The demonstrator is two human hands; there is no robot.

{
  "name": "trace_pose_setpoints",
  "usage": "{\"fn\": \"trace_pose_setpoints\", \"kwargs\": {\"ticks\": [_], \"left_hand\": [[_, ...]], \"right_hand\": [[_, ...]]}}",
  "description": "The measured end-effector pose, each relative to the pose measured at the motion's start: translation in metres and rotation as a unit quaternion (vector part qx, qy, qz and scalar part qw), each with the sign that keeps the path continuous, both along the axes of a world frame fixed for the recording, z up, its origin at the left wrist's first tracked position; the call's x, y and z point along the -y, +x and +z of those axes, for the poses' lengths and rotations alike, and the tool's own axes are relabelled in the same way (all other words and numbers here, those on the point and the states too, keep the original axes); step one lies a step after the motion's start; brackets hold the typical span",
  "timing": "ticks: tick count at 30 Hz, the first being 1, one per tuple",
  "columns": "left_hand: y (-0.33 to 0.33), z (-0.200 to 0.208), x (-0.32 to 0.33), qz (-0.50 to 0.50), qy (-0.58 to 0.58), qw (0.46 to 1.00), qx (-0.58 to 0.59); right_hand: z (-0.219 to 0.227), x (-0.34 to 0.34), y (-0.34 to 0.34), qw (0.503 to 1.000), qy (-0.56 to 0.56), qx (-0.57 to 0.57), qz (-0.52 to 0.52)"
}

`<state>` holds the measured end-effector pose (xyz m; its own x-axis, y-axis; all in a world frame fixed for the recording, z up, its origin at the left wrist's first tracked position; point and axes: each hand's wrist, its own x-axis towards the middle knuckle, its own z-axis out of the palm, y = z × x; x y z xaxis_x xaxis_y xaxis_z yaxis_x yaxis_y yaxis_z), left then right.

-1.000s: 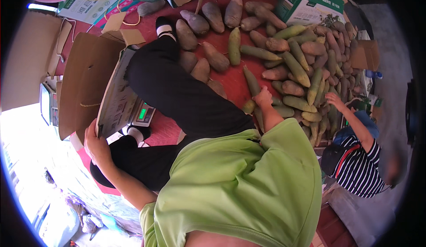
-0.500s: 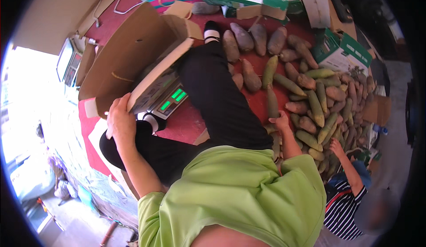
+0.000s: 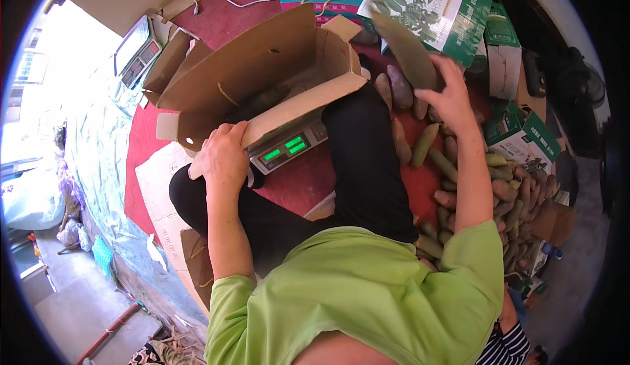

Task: Sort and weigh radishes into cardboard boxes on a floor scale.

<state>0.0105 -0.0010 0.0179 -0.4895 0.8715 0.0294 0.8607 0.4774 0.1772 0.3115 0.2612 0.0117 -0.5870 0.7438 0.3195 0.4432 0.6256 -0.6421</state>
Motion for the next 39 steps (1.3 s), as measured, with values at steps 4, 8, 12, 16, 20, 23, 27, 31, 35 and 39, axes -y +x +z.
{"fn": "trace_pose_setpoints", "kwargs": {"ticks": [4, 8, 12, 16, 20, 23, 27, 31, 35, 39], "left_hand": [[-0.004, 0.0, 0.0, -0.006, 0.009, 1.0, -0.001], [-0.006, 0.0, 0.001, -0.013, 0.015, 1.0, -0.014], [-0.003, 0.001, 0.002, -0.014, 0.015, 1.0, -0.017], [0.0, 0.002, 0.002, -0.012, 0.015, 1.0, -0.023], [-0.001, -0.002, 0.003, -0.02, 0.014, 1.0, -0.019], [-0.004, 0.0, 0.002, -0.005, -0.052, 0.999, -0.014], [-0.003, -0.004, -0.001, -0.009, -0.002, 1.0, 0.004], [0.002, 0.003, -0.005, 0.007, -0.002, 1.0, 0.03], [0.002, 0.002, -0.005, 0.008, -0.018, 1.0, 0.011], [0.001, -0.006, -0.005, 0.006, -0.014, 1.0, 0.008]], "right_hand": [[0.046, -0.003, -0.076, 0.99, 0.035, 0.021, 0.132], [0.04, 0.001, -0.138, 0.972, 0.08, 0.063, 0.212], [0.012, 0.013, -0.178, 0.946, 0.068, 0.182, 0.261], [-0.012, 0.016, -0.188, 0.943, 0.055, 0.23, 0.236], [-0.02, 0.002, -0.171, 0.971, -0.004, 0.029, 0.237], [-0.002, -0.002, -0.141, 0.975, -0.104, -0.072, 0.185], [-0.046, -0.029, -0.059, 0.978, -0.165, -0.115, 0.047], [-0.139, -0.021, 0.051, 0.968, -0.237, -0.009, -0.084], [-0.191, 0.036, 0.144, 0.917, -0.255, 0.236, -0.195], [-0.276, 0.114, 0.241, 0.877, -0.313, 0.254, -0.26]]}}
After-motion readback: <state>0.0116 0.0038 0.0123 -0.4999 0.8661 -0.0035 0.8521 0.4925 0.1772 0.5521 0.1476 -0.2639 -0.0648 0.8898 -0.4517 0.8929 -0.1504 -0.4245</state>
